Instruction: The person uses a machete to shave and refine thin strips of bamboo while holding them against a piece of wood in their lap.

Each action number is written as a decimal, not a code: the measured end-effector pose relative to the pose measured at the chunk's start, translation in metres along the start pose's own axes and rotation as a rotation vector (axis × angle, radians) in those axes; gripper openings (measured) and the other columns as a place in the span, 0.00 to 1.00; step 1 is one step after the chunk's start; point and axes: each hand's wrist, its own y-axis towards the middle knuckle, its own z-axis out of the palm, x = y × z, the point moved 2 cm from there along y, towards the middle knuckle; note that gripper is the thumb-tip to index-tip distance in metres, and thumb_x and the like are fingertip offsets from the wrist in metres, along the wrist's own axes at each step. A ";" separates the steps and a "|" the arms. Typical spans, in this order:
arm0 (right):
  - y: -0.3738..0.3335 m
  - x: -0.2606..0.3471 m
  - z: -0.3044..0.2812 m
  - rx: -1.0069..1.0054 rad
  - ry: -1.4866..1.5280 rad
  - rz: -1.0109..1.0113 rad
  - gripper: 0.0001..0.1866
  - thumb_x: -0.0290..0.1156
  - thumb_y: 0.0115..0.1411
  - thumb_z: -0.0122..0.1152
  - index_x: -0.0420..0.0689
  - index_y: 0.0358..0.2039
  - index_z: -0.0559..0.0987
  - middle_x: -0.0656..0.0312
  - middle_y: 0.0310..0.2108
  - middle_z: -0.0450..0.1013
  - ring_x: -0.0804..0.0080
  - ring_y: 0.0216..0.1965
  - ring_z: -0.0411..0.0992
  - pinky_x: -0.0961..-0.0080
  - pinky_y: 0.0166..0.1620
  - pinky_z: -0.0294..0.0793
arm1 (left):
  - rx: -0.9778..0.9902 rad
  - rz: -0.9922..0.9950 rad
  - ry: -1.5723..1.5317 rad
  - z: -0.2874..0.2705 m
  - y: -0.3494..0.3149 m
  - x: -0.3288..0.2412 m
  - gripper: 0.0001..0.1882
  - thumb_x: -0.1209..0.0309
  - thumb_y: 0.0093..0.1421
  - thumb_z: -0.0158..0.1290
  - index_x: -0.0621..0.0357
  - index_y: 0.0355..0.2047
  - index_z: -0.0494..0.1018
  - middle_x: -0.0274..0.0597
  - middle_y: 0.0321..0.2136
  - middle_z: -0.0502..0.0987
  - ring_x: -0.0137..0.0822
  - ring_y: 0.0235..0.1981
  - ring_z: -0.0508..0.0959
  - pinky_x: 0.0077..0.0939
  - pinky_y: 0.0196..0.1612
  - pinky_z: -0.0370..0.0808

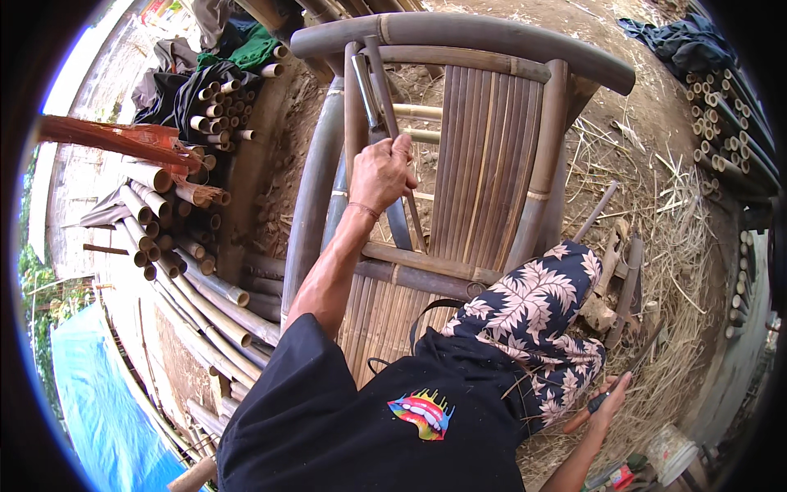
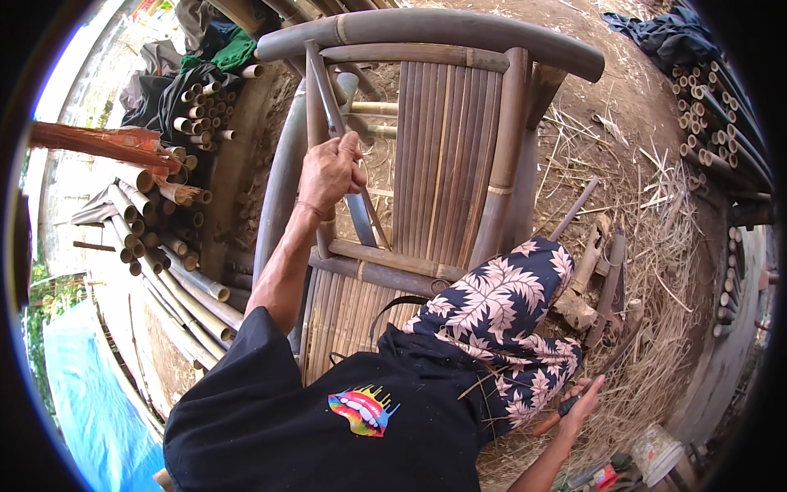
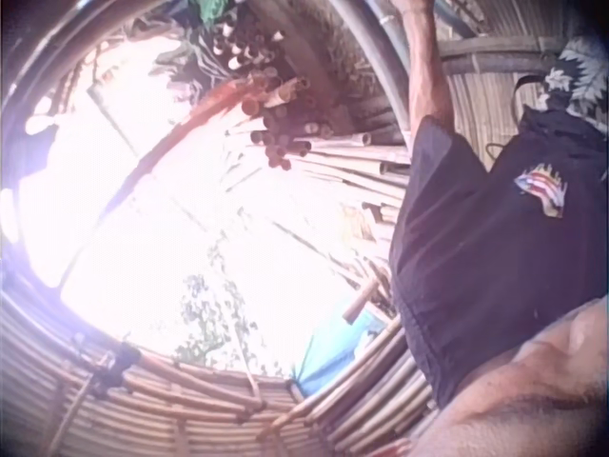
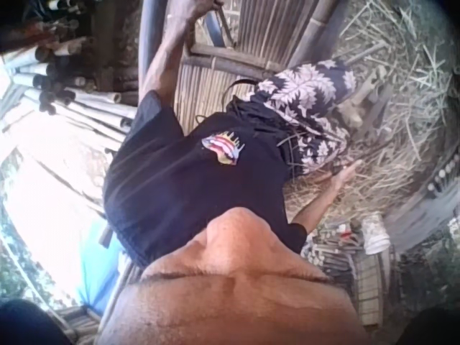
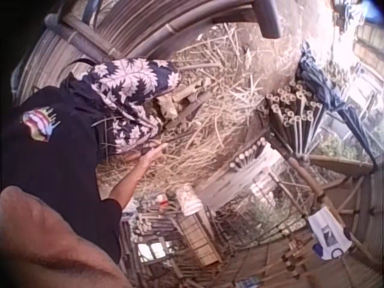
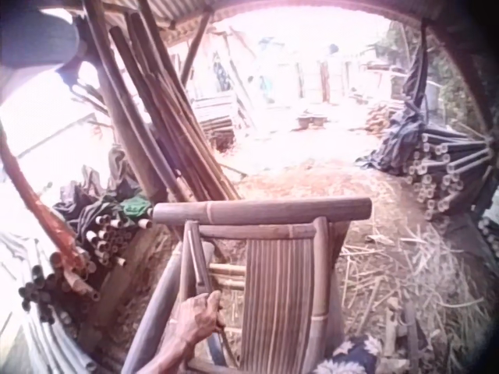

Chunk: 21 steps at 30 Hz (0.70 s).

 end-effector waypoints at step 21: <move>0.019 -0.014 -0.012 0.001 0.125 0.035 0.31 0.64 0.63 0.43 0.45 0.27 0.67 0.71 0.13 0.58 0.79 0.12 0.60 0.81 0.16 0.61 | -0.389 0.160 0.500 0.019 0.090 0.015 0.42 0.73 0.55 0.43 0.43 0.70 0.43 0.65 0.42 0.73 0.59 0.43 0.76 0.49 0.49 0.71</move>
